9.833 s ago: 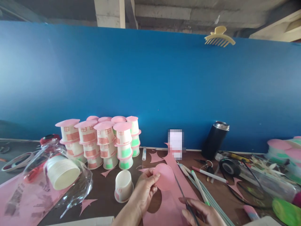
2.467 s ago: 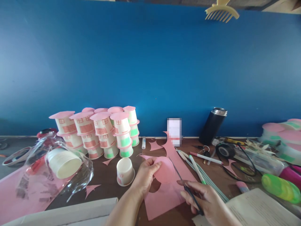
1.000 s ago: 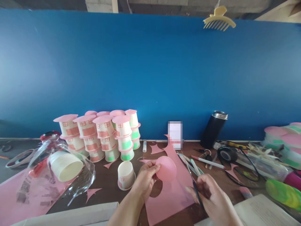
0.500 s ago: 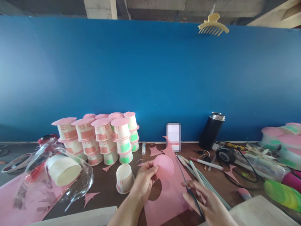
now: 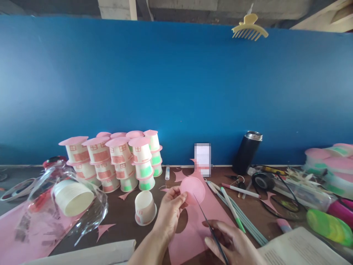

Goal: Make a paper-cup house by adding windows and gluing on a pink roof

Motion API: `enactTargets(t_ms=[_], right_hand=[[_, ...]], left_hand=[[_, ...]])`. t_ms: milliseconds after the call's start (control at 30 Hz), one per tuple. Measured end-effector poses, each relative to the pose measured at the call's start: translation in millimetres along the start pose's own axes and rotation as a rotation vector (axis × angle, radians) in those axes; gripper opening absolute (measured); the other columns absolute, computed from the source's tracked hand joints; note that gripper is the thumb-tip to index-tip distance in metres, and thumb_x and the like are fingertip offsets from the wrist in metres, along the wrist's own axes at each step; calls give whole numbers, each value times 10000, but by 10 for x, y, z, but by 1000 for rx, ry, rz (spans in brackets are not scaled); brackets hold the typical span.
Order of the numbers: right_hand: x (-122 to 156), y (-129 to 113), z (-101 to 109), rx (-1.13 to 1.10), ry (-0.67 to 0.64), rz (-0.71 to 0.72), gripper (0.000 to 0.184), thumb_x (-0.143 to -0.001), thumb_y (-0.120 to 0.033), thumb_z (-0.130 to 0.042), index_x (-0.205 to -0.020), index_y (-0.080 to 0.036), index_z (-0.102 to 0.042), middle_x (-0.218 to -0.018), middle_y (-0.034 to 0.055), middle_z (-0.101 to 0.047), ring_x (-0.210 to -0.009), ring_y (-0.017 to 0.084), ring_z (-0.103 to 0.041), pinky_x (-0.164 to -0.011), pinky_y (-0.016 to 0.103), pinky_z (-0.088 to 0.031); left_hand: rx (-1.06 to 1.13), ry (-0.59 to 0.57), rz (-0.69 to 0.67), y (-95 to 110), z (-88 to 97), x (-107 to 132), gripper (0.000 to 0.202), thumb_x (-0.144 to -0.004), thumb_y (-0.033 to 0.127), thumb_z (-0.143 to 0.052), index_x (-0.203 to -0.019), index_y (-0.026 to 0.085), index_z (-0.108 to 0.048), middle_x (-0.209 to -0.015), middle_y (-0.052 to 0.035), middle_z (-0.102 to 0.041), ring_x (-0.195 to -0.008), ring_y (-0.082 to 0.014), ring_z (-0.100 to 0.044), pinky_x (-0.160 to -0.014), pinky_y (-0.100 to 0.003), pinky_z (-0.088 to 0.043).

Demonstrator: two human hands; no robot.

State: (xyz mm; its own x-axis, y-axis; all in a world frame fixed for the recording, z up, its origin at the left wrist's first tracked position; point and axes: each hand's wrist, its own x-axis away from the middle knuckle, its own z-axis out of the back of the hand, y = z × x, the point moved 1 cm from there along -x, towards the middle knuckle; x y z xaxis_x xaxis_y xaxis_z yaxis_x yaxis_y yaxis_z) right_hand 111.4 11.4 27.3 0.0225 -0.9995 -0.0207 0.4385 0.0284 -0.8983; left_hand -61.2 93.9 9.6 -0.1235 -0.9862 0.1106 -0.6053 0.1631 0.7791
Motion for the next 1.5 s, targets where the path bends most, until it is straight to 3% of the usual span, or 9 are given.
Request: enactTargets(t_ms=[133, 333, 500, 933, 1133, 1500], right_hand=[[4, 36, -15, -31, -82, -41, 481, -751, -532, -680, -1011, -131, -739, -640, 2, -578, -593, 141, -499, -543, 227, -428], [9, -16, -17, -51, -103, -88, 489, -775, -555, -636, -969, -115, -723, -572, -36, -457, -546, 119, -420, -480, 225, -342], [18, -55, -30, -47, -95, -82, 442, -758, -568, -635, -854, -143, -708, -551, -35, -459, -531, 121, -426, -460, 222, -335], [29, -79, -22, -63, -125, -100, 405, -784, -561, -610, -766, -161, -666, -525, -51, -433, -515, 112, -408, -487, 231, -317], [35, -84, -21, -76, -129, -109, 443, -784, -566, -611, -865, -138, -691, -525, -49, -445, -514, 114, -414, -494, 232, -312], [19, -70, -21, -43, -126, -92, 446, -764, -593, -612, -806, -154, -677, -533, -51, -426, -526, 116, -389, -497, 239, -310]], left_hand=[[-33, -11, -23, -46, 8, 5, 301, -647, 310, -856, -800, 159, -645, -771, -12, -660, -664, -87, -580, -656, -205, -446], [-62, -17, -52, -66, 20, -7, 316, -661, 350, -844, -818, 167, -640, -777, -13, -663, -673, -101, -591, -689, -229, -457], [-80, -15, -56, -63, 10, -6, 316, -658, 360, -844, -803, 172, -636, -758, -4, -663, -663, -99, -588, -687, -227, -454], [-103, -17, -46, -82, 17, -5, 313, -676, 363, -832, -815, 172, -626, -769, -6, -661, -663, -94, -586, -684, -221, -445], [-108, -11, -42, -82, 22, 9, 331, -655, 383, -840, -805, 176, -631, -765, -3, -665, -655, -100, -595, -686, -229, -448], [-124, 4, -40, -80, 22, -10, 332, -633, 385, -848, -786, 175, -641, -725, 4, -654, -619, -92, -572, -661, -226, -441]])
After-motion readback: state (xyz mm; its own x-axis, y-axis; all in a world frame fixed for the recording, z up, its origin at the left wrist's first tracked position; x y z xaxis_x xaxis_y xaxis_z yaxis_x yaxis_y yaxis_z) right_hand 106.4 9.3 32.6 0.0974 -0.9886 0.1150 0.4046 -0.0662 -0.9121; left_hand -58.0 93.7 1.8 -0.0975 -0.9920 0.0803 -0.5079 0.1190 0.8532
